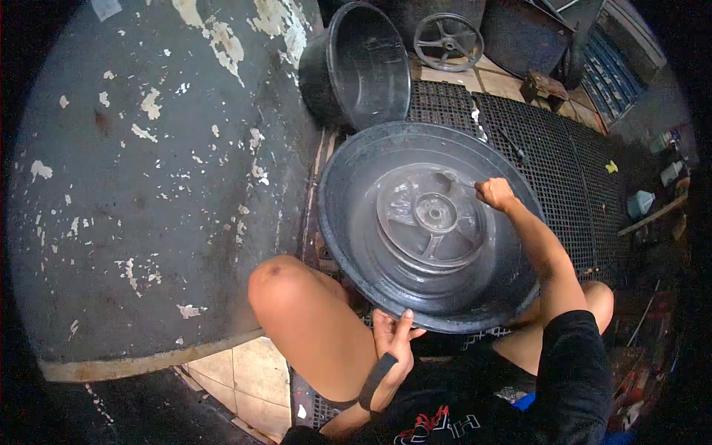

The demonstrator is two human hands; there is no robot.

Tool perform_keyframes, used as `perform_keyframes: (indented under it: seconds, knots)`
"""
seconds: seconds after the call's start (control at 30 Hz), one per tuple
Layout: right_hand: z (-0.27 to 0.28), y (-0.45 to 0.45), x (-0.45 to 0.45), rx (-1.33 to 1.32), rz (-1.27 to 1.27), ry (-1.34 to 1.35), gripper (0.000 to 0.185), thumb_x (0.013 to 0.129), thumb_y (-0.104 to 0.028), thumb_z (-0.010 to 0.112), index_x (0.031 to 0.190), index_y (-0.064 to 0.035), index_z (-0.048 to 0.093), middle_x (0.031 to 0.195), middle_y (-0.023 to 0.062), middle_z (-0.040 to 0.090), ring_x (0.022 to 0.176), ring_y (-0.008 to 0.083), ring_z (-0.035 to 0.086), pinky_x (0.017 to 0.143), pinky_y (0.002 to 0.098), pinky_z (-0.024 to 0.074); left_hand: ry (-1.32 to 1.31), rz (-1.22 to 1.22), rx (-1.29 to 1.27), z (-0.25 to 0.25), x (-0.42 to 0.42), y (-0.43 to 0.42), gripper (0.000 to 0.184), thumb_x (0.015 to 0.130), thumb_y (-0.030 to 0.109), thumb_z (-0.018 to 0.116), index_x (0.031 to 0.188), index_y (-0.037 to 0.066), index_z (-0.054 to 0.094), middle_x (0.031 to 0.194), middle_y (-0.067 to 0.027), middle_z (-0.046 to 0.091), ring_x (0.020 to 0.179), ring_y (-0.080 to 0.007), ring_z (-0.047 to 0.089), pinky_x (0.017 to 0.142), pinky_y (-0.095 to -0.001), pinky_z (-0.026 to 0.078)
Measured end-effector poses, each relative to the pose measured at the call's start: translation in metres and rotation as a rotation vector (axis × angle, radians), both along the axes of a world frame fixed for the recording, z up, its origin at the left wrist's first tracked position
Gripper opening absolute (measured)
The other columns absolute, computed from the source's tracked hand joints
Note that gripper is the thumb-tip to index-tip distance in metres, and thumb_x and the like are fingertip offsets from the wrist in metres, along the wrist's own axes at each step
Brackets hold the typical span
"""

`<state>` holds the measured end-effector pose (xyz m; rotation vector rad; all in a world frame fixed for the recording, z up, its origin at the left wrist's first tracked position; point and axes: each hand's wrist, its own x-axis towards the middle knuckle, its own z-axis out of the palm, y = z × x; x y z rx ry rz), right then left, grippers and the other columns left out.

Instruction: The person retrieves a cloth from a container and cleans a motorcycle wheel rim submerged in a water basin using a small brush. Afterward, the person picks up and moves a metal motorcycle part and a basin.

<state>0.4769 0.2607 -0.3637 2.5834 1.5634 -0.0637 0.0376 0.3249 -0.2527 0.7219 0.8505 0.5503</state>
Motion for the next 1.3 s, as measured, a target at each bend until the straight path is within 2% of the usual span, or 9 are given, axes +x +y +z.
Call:
perform_keyframes:
  seconds: [0.37, 0.5, 0.73, 0.9, 0.93, 1.13, 1.17, 1.2, 1.3]
  knots:
    - [0.065, -0.068, -0.013, -0.069, 0.191, -0.04, 0.023, 0.08, -0.03, 0.059, 0.086, -0.0088, 0.06, 0.063, 0.0133, 0.062, 0.058, 0.0328, 0.062, 0.054, 0.0451, 0.0471, -0.014, -0.013, -0.015, 0.014, 0.003, 0.0, 0.026, 0.088, 0.014, 0.061, 0.102, 0.01, 0.039, 0.095, -0.004, 0.057, 0.079, -0.0111, 0.06, 0.059, -0.0239, 0.056]
    - [0.074, -0.071, -0.024, -0.12, 0.364, -0.054, 0.016, 0.082, -0.022, 0.051, 0.087, -0.0099, 0.062, 0.06, 0.0106, 0.062, 0.05, 0.0275, 0.061, 0.046, 0.0409, 0.047, -0.041, 0.0, -0.028, 0.012, 0.003, -0.001, 0.027, 0.088, 0.014, 0.061, 0.102, 0.01, 0.039, 0.096, -0.0029, 0.056, 0.078, -0.0105, 0.059, 0.058, -0.0233, 0.056]
    - [0.084, -0.046, -0.054, 0.018, 0.599, -0.1, 0.013, 0.077, -0.019, 0.054, 0.079, -0.0064, 0.055, 0.06, 0.0066, 0.058, 0.054, 0.025, 0.06, 0.049, 0.0375, 0.0473, -0.007, -0.005, -0.023, 0.005, 0.001, -0.002, 0.026, 0.088, 0.011, 0.058, 0.104, 0.011, 0.038, 0.099, -0.0048, 0.056, 0.08, -0.0142, 0.06, 0.059, -0.0265, 0.056]
    - [0.087, -0.04, -0.048, -0.016, 0.592, -0.27, 0.024, 0.075, -0.017, 0.054, 0.094, -0.0028, 0.06, 0.063, 0.0058, 0.06, 0.056, 0.0237, 0.062, 0.053, 0.0378, 0.0488, 0.064, -0.043, 0.011, 0.008, 0.0, -0.001, 0.031, 0.086, 0.008, 0.057, 0.109, 0.01, 0.037, 0.105, -0.0075, 0.051, 0.084, -0.0183, 0.058, 0.058, -0.0304, 0.056]
    - [0.084, -0.041, -0.043, -0.004, 0.606, -0.312, 0.024, 0.076, -0.017, 0.053, 0.093, -0.0027, 0.06, 0.062, 0.006, 0.061, 0.057, 0.0243, 0.063, 0.052, 0.0381, 0.0492, 0.043, 0.017, 0.01, 0.017, 0.003, -0.002, 0.021, 0.089, 0.011, 0.057, 0.099, 0.008, 0.039, 0.094, -0.0074, 0.055, 0.074, -0.0132, 0.057, 0.056, -0.0265, 0.054]
    - [0.113, -0.056, -0.031, 0.016, 0.414, -0.28, 0.018, 0.078, -0.021, 0.052, 0.082, -0.0044, 0.059, 0.059, 0.0101, 0.061, 0.057, 0.0261, 0.064, 0.05, 0.0408, 0.0502, 0.092, 0.009, 0.084, 0.001, 0.0, -0.004, 0.027, 0.086, 0.01, 0.06, 0.097, 0.01, 0.035, 0.088, -0.0036, 0.049, 0.068, -0.0167, 0.054, 0.055, -0.032, 0.056]
    - [0.123, -0.057, -0.032, -0.027, 0.248, -0.21, 0.018, 0.079, -0.021, 0.051, 0.076, -0.0051, 0.059, 0.06, 0.0117, 0.062, 0.058, 0.0279, 0.064, 0.051, 0.0412, 0.0507, 0.116, 0.018, 0.081, 0.0, -0.001, -0.004, 0.027, 0.086, 0.01, 0.061, 0.098, 0.01, 0.036, 0.088, -0.0037, 0.049, 0.068, -0.017, 0.054, 0.055, -0.0323, 0.056]
    - [0.107, -0.065, -0.017, 0.17, 0.197, -0.248, 0.015, 0.078, -0.022, 0.053, 0.074, -0.0084, 0.058, 0.054, 0.0109, 0.059, 0.047, 0.0275, 0.06, 0.045, 0.043, 0.0482, 0.146, 0.022, 0.073, 0.001, 0.001, -0.007, 0.028, 0.086, 0.01, 0.061, 0.099, 0.01, 0.036, 0.089, -0.0039, 0.05, 0.068, -0.0173, 0.054, 0.055, -0.0325, 0.056]
    - [0.107, -0.088, 0.009, 0.194, -0.113, 0.109, 0.02, 0.081, -0.024, 0.051, 0.08, -0.0053, 0.059, 0.072, 0.0191, 0.063, 0.067, 0.0377, 0.062, 0.057, 0.0481, 0.0498, 0.141, -0.012, 0.094, 0.006, 0.004, -0.008, 0.028, 0.085, 0.011, 0.061, 0.099, 0.009, 0.036, 0.087, -0.0052, 0.05, 0.068, -0.0177, 0.054, 0.054, -0.033, 0.056]
